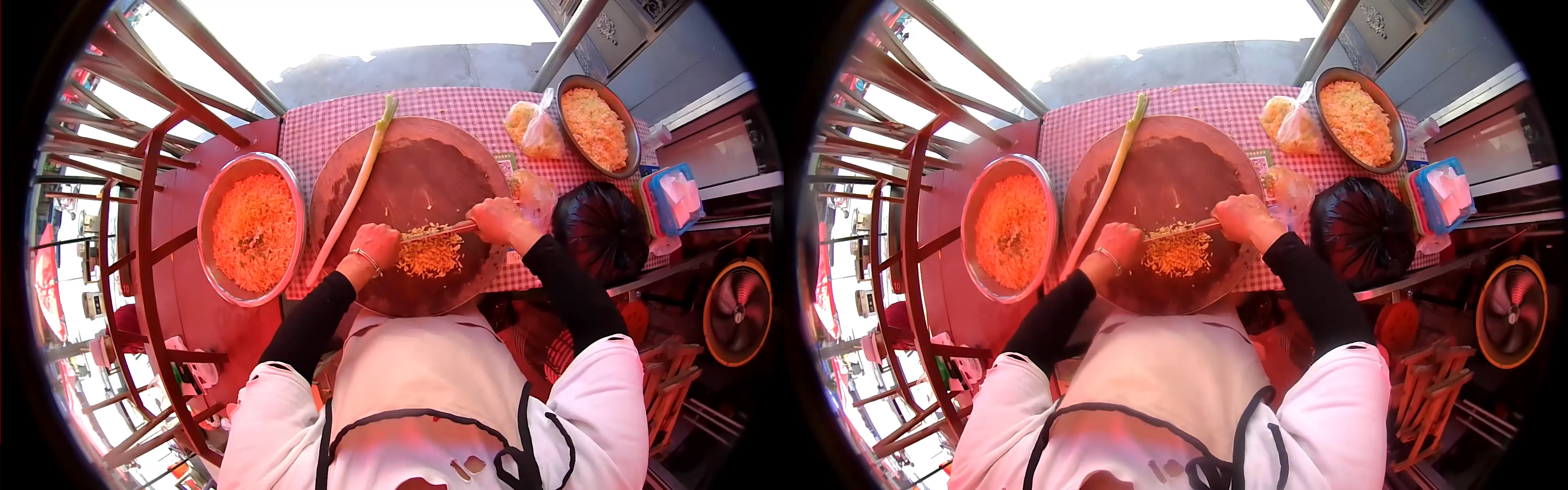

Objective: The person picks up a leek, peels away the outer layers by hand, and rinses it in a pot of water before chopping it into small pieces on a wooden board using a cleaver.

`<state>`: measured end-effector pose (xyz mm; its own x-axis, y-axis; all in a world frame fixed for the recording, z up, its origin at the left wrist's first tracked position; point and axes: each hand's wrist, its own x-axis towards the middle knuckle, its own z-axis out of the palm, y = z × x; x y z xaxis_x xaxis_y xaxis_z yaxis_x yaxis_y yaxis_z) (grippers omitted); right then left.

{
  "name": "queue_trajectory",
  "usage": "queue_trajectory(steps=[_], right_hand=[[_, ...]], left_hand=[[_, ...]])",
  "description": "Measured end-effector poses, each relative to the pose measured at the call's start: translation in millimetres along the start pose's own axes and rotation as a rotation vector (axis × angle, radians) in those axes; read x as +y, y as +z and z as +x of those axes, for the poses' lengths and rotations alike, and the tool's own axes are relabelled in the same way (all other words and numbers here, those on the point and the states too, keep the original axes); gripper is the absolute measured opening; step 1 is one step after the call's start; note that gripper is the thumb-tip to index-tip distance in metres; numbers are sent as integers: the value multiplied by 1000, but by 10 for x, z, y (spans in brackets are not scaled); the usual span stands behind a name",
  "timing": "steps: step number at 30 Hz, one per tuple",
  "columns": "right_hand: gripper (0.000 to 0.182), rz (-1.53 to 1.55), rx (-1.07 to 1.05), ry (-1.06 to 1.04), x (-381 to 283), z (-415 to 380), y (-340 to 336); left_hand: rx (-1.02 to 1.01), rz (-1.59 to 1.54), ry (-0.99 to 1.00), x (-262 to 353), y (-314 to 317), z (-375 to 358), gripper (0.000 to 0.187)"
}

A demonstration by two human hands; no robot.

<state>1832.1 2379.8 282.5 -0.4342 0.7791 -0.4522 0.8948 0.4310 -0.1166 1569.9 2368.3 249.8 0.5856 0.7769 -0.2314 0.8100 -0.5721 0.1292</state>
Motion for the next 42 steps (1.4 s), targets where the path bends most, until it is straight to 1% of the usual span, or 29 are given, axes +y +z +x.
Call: queue_trajectory(steps=[2, 3, 5, 6, 8, 10, 11, 12, 13, 14, 16, 18, 19, 20, 21, 22, 23, 24, 26, 27, 29, 31, 32, 34, 35, 37, 38, 40, 42], right_hand=[[15, 74, 65, -82, -83, -123, -62], [20, 148, 66, -156, -132, -257, -106], [22, 321, 103, -208, -345, -608, -255], [22, 323, 100, -203, -435, -727, -204], [23, 530, 173, -141, -587, -925, -99], [23, 561, 173, -50, -718, -997, 101], [22, 563, 135, 31, -773, -991, 192], [22, 568, 133, 48, -756, -995, 318], [20, 540, 143, 89, -720, -995, 473], [19, 514, 150, 121, -669, -978, 639], [17, 524, 170, 120, -563, -940, 770], [17, 506, 150, 82, -506, -928, 802], [17, 462, 115, 100, -534, -927, 630], [17, 451, 131, 108, -519, -890, 425], [16, 396, 130, 81, -555, -872, 254], [16, 359, 118, 52, -610, -867, 184], [12, 284, 156, 55, -558, -842, 161], [12, 282, 162, 54, -436, -801, 263], [9, 234, 176, 45, -121, -688, 679], [8, 233, 229, 26, -37, -655, 801], [8, 273, 240, 24, -21, -657, 873], [8, 310, 309, 12, -2, -651, 827], [8, 292, 320, 19, -7, -668, 798], [8, 238, 206, 74, -106, -679, 673], [8, 252, 169, 66, -145, -689, 603], [9, 230, 171, 78, -262, -748, 239], [9, 217, 161, 95, -306, -762, 158], [9, 214, 168, 83, -292, -673, 231], [10, 198, 182, 65, -197, -583, 346]], left_hand=[[-199, 7, 6, -94, -63, 15, 25], [-197, 7, 0, -157, -127, -6, 25], [-91, -62, 239, -262, -250, -66, 20], [-94, -65, 243, -302, -234, -39, 20], [-8, -98, 487, -373, -184, 71, 15], [-51, -93, 536, -359, -106, 178, 13], [-105, -38, 563, -356, -6, 240, 12], [-158, 16, 590, -335, 66, 292, 11], [-181, 76, 558, -229, 1, 273, 9], [-189, 69, 562, -111, -48, 245, 9], [-208, 210, 511, 84, -126, 204, 9], [-244, 208, 490, 46, -111, 166, 10], [-185, 118, 498, -48, -64, 161, 10], [-120, 32, 502, -172, -32, 215, 10], [-38, -80, 554, -268, -27, 205, 10], [-62, -85, 555, -249, -9, 154, 10], [-75, -66, 493, -206, 4, 140, 11], [-69, -40, 430, -161, -12, 203, 13], [-129, 108, 355, 98, 3, 207, 11], [-144, 108, 343, 172, -61, 222, 12], [-189, 106, 335, 253, -142, 94, 12], [-218, 114, 304, 255, -245, 206, 11], [-197, 118, 309, 248, -234, 238, 11], [-245, 125, 282, 181, -146, 234, 12], [-234, 131, 277, 99, -117, 238, 12], [-163, 66, 365, -54, -133, 240, 13], [-168, 66, 370, -105, -141, 240, 13], [-45, -1, 398, -155, -184, 266, 14], [-79, 48, 383, -146, -68, 338, 13]])
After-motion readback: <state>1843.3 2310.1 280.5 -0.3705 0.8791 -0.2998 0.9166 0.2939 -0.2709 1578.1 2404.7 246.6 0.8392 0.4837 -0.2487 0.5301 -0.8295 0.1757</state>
